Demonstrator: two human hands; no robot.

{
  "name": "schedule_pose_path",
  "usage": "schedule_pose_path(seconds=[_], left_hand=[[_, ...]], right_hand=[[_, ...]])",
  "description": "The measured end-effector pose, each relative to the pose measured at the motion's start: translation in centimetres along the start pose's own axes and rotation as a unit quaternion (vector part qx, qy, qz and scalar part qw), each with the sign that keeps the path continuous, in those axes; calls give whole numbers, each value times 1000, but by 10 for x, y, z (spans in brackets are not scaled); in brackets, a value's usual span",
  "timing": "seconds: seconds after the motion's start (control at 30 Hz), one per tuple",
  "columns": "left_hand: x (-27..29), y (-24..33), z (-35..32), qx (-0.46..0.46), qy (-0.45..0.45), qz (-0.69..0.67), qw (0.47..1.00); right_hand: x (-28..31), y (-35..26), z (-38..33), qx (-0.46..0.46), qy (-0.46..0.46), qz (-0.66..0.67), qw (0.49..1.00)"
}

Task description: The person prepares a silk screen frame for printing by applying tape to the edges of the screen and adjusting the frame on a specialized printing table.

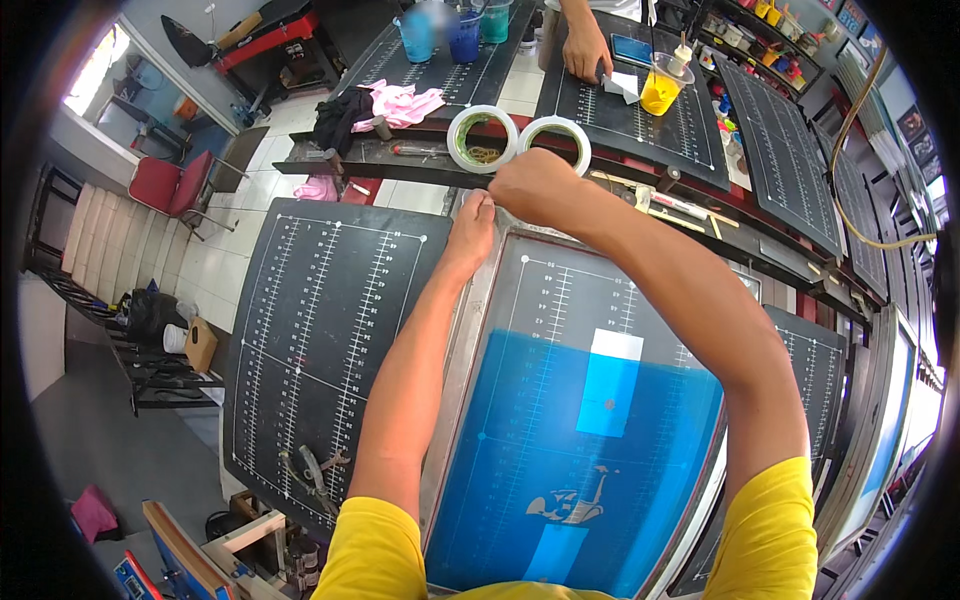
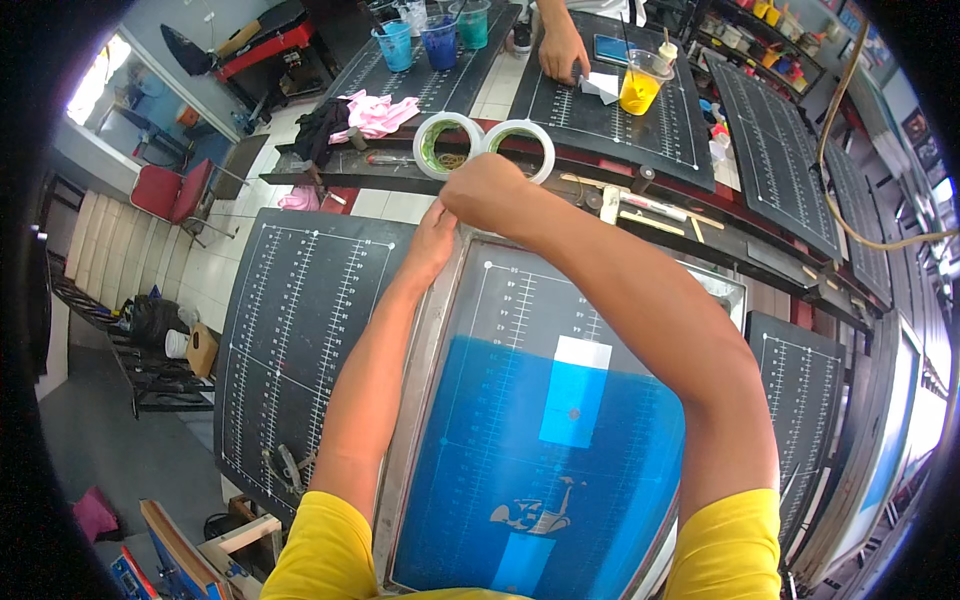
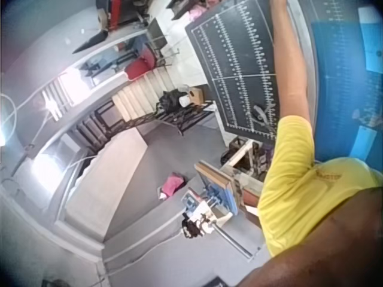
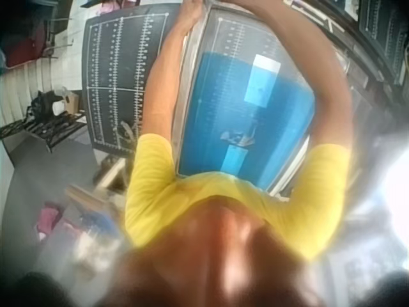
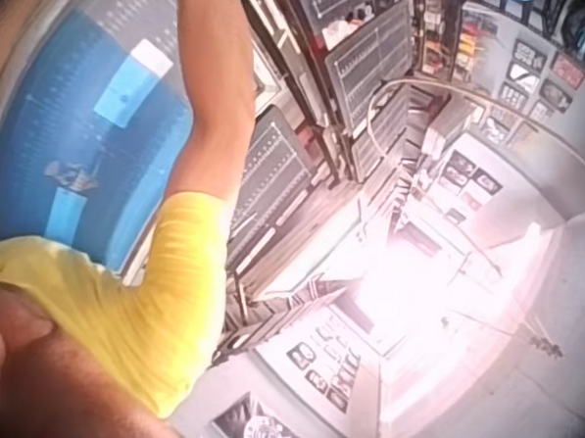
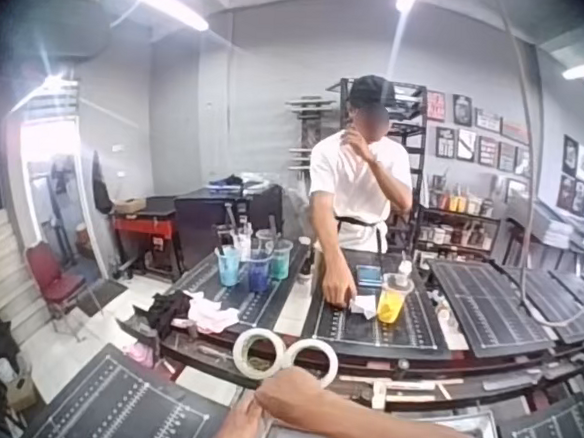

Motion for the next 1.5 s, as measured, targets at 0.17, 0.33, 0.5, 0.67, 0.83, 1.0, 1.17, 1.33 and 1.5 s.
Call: schedule_pose_path(seconds=[0.17, 0.33, 0.5, 0.67, 0.83, 1.0, 1.17, 1.33, 1.5], left_hand=[[2, 9, -7, 44, 7, -8, 999], [2, 7, -11, 85, -4, -44, 995], [2, 5, -6, 116, -47, -88, 988], [1, 13, -14, 95, -35, -9, 995], [1, 30, -20, 113, -77, -32, 990], [1, 17, -12, 101, -77, -17, 992], [-4, 8, -6, 82, -60, 2, 995], [-7, 2, -4, 74, -61, -3, 995], [-8, -15, 5, 57, -66, -21, 996]], right_hand=[[2, 21, 15, -11, 55, 70, 996], [-9, 20, 1, -112, 263, 234, 929], [-12, 17, 13, -189, 385, 473, 769], [-21, 15, 18, -204, 443, 470, 736], [-15, 16, 14, -197, 445, 458, 744], [-12, 14, 22, -184, 438, 436, 764], [-12, 15, 26, -186, 442, 425, 767], [-9, 14, 27, -200, 424, 417, 779], [-8, 11, 32, -197, 438, 422, 769]])
Point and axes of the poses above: each hand's wrist, its own z-axis towards the middle knuckle, its own x-axis out of the back of the hand, y = z × x, the point moved 3 cm from there along z, towards the middle knuckle, and after that the axes turned 14 degrees about x, right-handed, at the moved point
